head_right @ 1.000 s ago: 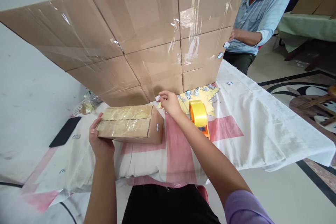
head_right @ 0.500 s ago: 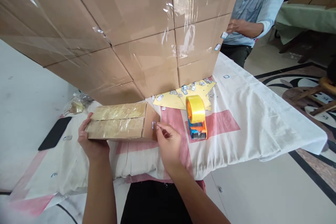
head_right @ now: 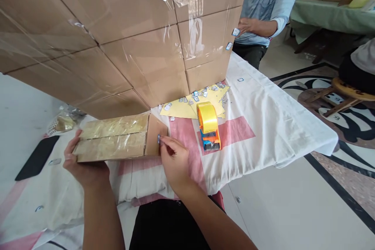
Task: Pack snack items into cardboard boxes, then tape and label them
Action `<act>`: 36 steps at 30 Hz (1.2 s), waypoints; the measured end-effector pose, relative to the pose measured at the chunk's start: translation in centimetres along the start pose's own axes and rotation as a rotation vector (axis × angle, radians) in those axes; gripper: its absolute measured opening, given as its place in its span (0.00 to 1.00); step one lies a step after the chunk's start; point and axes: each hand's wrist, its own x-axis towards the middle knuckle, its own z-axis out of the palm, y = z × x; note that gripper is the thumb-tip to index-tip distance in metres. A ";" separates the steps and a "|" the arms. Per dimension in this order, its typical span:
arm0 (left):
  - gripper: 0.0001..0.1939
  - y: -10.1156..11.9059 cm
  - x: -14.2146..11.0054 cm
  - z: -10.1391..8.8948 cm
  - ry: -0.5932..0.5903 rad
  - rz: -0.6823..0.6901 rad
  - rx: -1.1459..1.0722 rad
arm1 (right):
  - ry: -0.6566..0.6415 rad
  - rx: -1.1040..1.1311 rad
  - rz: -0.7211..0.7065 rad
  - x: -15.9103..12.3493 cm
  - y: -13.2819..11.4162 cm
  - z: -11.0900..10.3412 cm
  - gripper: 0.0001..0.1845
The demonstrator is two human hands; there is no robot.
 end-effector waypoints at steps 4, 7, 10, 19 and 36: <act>0.17 0.0 0.1 -0.1 -0.006 -0.029 -0.014 | -0.039 -0.029 -0.047 -0.1 0.0 -0.2 0.16; 0.17 0.0 0.1 -0.1 -0.005 -0.057 -0.046 | -0.126 -0.057 -0.096 -0.2 0.1 -0.6 0.24; 0.16 0.0 0.2 -0.1 -0.014 -0.067 -0.039 | -0.208 -0.042 -0.099 -0.2 0.0 -1.0 0.27; 0.18 0.0 0.1 -0.3 -0.018 -0.077 0.034 | -0.131 -0.018 0.052 -0.6 -0.5 -0.4 0.27; 0.18 -0.2 0.1 -0.7 -0.003 -0.120 -0.037 | -0.215 -0.044 0.065 -0.5 0.8 -0.6 0.29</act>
